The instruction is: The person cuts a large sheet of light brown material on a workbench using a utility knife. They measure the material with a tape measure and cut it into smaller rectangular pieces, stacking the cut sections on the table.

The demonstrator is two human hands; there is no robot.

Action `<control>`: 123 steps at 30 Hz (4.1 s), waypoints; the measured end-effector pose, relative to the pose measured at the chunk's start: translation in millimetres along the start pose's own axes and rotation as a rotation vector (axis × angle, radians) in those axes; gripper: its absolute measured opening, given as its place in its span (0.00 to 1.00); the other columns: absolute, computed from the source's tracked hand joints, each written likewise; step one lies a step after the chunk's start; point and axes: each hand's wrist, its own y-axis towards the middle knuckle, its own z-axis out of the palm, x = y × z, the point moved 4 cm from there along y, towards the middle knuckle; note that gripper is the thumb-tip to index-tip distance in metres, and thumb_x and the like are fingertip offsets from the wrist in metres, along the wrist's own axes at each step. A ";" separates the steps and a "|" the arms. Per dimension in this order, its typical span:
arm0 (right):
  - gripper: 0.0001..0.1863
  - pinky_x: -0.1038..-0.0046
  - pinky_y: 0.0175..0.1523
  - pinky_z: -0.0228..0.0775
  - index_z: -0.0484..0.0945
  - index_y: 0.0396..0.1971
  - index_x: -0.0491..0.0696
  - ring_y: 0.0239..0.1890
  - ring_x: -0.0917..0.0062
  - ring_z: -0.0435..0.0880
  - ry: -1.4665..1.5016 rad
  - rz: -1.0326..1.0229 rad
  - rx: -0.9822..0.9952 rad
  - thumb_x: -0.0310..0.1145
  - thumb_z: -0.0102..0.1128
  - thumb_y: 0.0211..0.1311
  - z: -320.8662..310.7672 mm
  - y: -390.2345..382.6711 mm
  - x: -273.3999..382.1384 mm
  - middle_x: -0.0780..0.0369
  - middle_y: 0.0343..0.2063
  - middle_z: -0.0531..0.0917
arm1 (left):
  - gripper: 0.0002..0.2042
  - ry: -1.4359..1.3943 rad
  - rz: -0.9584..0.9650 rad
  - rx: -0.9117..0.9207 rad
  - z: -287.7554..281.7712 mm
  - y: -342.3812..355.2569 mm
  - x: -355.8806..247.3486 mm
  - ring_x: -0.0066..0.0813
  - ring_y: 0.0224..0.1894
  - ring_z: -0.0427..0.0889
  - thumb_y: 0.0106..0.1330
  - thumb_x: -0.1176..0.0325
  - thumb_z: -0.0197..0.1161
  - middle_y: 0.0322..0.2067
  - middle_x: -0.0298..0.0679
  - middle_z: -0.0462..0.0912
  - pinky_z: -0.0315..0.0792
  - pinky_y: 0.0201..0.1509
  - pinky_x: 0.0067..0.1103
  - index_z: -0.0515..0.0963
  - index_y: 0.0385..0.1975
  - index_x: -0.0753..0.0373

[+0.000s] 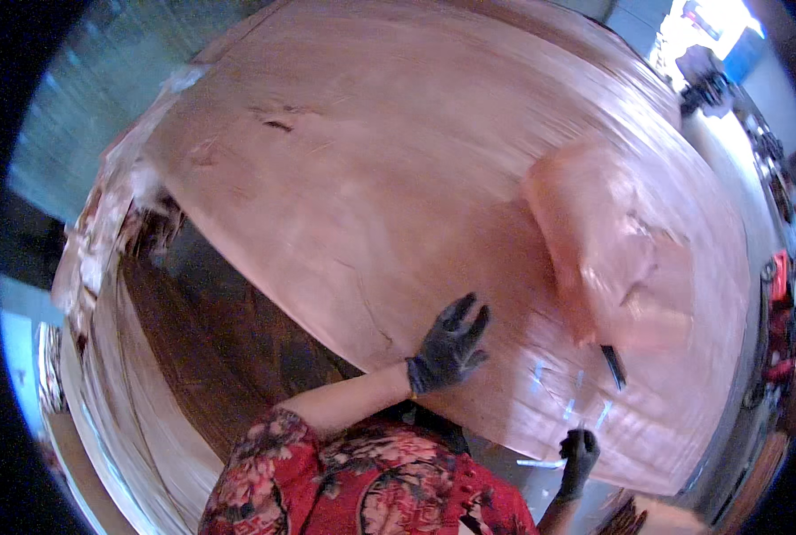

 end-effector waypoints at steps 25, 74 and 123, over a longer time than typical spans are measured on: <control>0.11 0.81 0.23 0.68 0.76 0.31 0.41 0.21 0.81 0.78 0.323 -0.013 -0.118 0.34 0.53 0.62 0.3 4.6 -12.7 0.61 0.22 0.80 | 0.13 -0.924 -1.020 -0.817 80.5 143.5 135.9 0.30 0.25 0.77 0.62 0.63 0.53 0.28 0.42 0.79 0.71 0.24 0.26 0.76 0.33 0.68; 0.18 0.61 0.38 0.67 0.71 0.33 0.38 0.33 0.60 0.73 -0.984 -0.213 -0.342 0.40 0.57 0.52 8.9 148.0 35.2 0.53 0.29 0.74 | 0.03 -1.250 -1.130 -0.649 -305.1 -203.5 483.2 0.31 0.27 0.77 0.57 0.66 0.60 0.24 0.35 0.76 0.74 0.31 0.28 0.75 0.28 0.55; 0.12 0.69 0.31 0.70 0.79 0.32 0.55 0.29 0.66 0.79 -0.757 -0.974 -0.187 0.25 0.57 0.45 609.3 -143.1 181.3 0.61 0.31 0.80 | 0.41 0.483 -0.064 0.247 -484.9 -68.9 513.5 0.55 0.66 0.48 0.47 0.70 0.66 0.61 0.53 0.57 0.49 0.65 0.41 0.54 0.64 0.55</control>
